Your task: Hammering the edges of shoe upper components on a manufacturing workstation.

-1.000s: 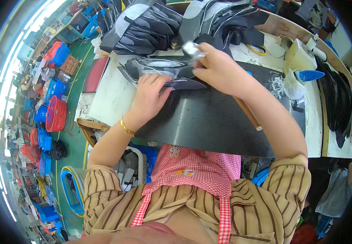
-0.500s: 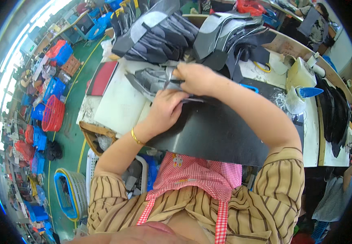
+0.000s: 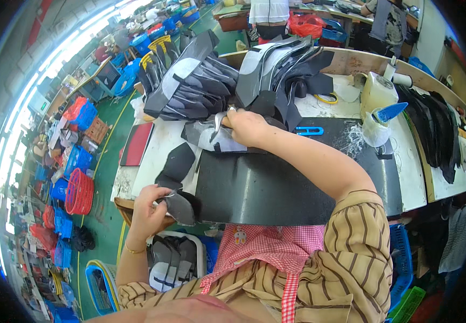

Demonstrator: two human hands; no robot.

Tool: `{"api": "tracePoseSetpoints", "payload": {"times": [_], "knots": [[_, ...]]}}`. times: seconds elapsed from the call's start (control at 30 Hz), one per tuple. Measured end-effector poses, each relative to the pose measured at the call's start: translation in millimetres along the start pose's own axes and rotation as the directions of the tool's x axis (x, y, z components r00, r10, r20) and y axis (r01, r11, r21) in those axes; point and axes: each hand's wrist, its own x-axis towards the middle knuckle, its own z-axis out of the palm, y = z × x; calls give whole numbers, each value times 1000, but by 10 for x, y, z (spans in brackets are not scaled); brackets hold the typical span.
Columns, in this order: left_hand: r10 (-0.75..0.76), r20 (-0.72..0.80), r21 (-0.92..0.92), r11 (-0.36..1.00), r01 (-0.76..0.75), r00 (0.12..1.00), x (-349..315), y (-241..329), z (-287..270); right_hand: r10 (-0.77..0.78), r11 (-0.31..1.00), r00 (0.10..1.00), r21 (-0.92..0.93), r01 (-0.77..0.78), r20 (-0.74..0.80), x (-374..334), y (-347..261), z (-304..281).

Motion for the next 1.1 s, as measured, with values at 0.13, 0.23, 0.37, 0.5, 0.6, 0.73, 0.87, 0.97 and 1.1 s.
{"api": "tracePoseSetpoints", "payload": {"times": [0.13,0.23,0.37,0.5,0.6,0.73,0.87,0.97,1.1], "knots": [[244,216,83,960,-267,945,190,297,202,-24,997,979,73,40,-202,-190,-276,-306],[273,335,66,948,-311,902,329,422,456,111,921,986,361,-149,122,-602,-576,-681],[354,442,0,919,-395,824,561,585,753,-23,862,918,473,-182,395,-1328,-573,-674],[369,566,-58,910,-411,737,1026,356,937,104,739,924,593,-320,368,-1850,-436,-709],[-63,717,275,941,-199,694,1305,136,900,230,596,845,616,-515,484,-2179,-377,-974],[-223,683,410,905,-113,695,1244,39,842,356,560,799,574,-597,485,-2519,-115,-1072],[202,678,76,937,-342,706,1202,595,1146,401,612,815,539,-578,419,-2710,-18,-1014],[502,570,-439,855,-275,650,1017,1186,1763,380,655,837,525,-544,393,-2752,-29,-1000],[471,633,-462,867,-189,614,895,1414,2209,408,725,871,482,-492,276,-2821,-45,-1001]]}}
